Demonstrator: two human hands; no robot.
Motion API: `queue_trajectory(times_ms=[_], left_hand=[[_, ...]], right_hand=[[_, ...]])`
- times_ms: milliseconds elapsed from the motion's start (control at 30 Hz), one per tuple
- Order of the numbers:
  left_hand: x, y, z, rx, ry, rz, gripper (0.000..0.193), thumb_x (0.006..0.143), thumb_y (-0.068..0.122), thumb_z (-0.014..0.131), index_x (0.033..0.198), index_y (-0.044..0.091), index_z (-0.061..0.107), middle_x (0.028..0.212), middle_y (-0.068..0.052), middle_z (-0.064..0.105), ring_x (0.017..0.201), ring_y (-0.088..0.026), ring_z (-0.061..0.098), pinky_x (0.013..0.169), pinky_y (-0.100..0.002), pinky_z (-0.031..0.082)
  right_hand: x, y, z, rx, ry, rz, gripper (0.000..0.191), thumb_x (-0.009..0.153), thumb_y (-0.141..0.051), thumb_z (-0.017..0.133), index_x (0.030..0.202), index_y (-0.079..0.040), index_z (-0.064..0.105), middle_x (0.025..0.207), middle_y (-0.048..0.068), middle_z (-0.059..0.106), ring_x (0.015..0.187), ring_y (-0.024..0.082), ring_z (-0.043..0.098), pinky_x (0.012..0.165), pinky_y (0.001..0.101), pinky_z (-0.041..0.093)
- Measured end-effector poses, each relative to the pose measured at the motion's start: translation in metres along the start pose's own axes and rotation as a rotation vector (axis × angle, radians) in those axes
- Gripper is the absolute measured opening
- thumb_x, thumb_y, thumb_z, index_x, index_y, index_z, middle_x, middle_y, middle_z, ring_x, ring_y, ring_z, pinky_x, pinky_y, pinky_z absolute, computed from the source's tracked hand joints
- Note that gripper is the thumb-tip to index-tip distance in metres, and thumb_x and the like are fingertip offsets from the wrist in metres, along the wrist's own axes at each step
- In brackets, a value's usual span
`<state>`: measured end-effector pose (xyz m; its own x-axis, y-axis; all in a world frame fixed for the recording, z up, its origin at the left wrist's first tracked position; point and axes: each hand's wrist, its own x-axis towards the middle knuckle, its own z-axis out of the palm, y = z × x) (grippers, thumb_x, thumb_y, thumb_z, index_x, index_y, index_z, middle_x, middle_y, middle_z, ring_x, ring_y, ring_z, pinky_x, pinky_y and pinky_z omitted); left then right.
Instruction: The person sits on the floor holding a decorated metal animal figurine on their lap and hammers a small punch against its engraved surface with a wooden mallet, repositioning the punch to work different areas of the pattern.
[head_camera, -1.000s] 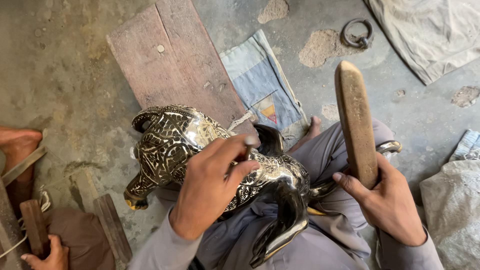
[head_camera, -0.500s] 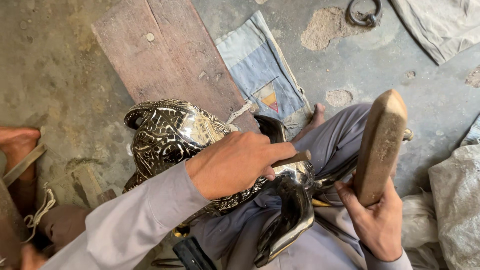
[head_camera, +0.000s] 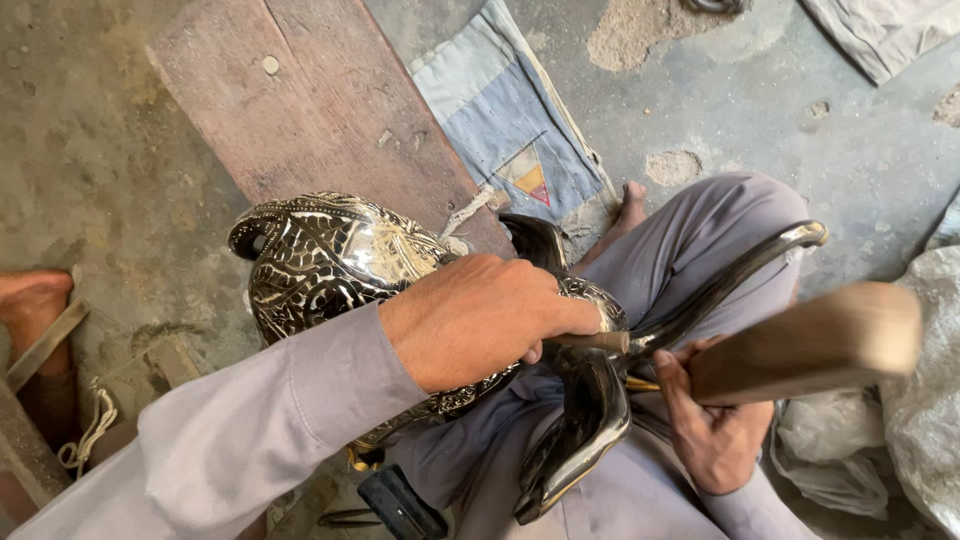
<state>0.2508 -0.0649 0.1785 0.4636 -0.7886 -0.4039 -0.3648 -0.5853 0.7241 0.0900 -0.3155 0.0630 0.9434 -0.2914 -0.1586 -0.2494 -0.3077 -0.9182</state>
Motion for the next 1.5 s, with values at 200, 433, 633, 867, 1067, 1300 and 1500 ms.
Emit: queue_trajectory(times_ms=[200, 433, 633, 867, 1067, 1300, 1500], left_hand=[[-0.001, -0.002, 0.006, 0.107, 0.090, 0.115, 0.032, 0.080, 0.015, 0.066, 0.112, 0.020, 0.067, 0.080, -0.016, 0.068, 0.079, -0.040, 0.071, 0.065, -0.050, 0.055], [-0.003, -0.004, 0.006, 0.062, 0.050, 0.027, 0.036, 0.088, 0.012, 0.068, 0.122, 0.022, 0.063, 0.080, -0.015, 0.068, 0.080, -0.040, 0.070, 0.066, -0.052, 0.054], [-0.007, -0.004, 0.006, 0.026, 0.088, 0.042, 0.048, 0.084, 0.010, 0.070, 0.129, 0.024, 0.060, 0.081, -0.015, 0.068, 0.080, -0.043, 0.068, 0.064, -0.054, 0.052], [-0.007, -0.004, 0.004, 0.035, 0.077, 0.026, 0.048, 0.085, 0.007, 0.068, 0.129, 0.022, 0.059, 0.083, -0.014, 0.069, 0.082, -0.042, 0.069, 0.066, -0.054, 0.052], [-0.007, -0.001, 0.003, -0.032, 0.042, 0.009, 0.045, 0.086, 0.009, 0.065, 0.128, 0.024, 0.064, 0.083, -0.014, 0.069, 0.080, -0.038, 0.071, 0.066, -0.050, 0.055], [-0.004, 0.000, 0.001, 0.037, -0.004, 0.019, 0.036, 0.088, 0.012, 0.063, 0.122, 0.024, 0.065, 0.085, -0.013, 0.069, 0.082, -0.040, 0.070, 0.066, -0.053, 0.053], [-0.002, 0.000, 0.002, 0.045, -0.015, 0.036, 0.029, 0.086, 0.011, 0.064, 0.114, 0.019, 0.065, 0.082, -0.015, 0.069, 0.081, -0.041, 0.070, 0.065, -0.053, 0.053]], right_hand=[[-0.015, 0.006, 0.005, 0.116, 0.023, 0.000, 0.031, 0.096, -0.013, 0.078, 0.114, -0.003, 0.055, 0.096, 0.015, 0.065, 0.086, 0.022, 0.065, 0.079, 0.0287, 0.054], [-0.010, 0.003, -0.007, -0.214, -0.105, 0.082, 0.030, 0.086, -0.009, 0.081, 0.104, 0.002, 0.060, 0.088, 0.006, 0.070, 0.076, 0.014, 0.068, 0.070, 0.0282, 0.053], [-0.011, -0.003, -0.010, 0.009, -0.065, 0.113, 0.019, 0.091, -0.006, 0.079, 0.099, 0.001, 0.063, 0.085, 0.004, 0.067, 0.074, 0.011, 0.060, 0.067, 0.0262, 0.050], [-0.015, -0.012, -0.004, -0.210, -0.099, 0.057, 0.015, 0.090, -0.003, 0.079, 0.090, 0.000, 0.065, 0.074, 0.007, 0.066, 0.062, 0.013, 0.060, 0.060, 0.0286, 0.049], [-0.015, -0.019, -0.004, -0.063, -0.119, -0.031, 0.034, 0.088, -0.005, 0.075, 0.115, 0.003, 0.057, 0.093, 0.011, 0.069, 0.079, 0.013, 0.067, 0.069, 0.0276, 0.054], [-0.020, 0.002, 0.004, -0.195, -0.096, 0.078, 0.025, 0.087, -0.010, 0.082, 0.102, 0.000, 0.064, 0.082, 0.011, 0.071, 0.069, 0.018, 0.066, 0.064, 0.0326, 0.054], [-0.027, 0.003, 0.008, 0.097, 0.042, 0.137, 0.028, 0.090, -0.012, 0.079, 0.105, -0.001, 0.058, 0.085, 0.007, 0.068, 0.071, 0.014, 0.065, 0.062, 0.0286, 0.052]])
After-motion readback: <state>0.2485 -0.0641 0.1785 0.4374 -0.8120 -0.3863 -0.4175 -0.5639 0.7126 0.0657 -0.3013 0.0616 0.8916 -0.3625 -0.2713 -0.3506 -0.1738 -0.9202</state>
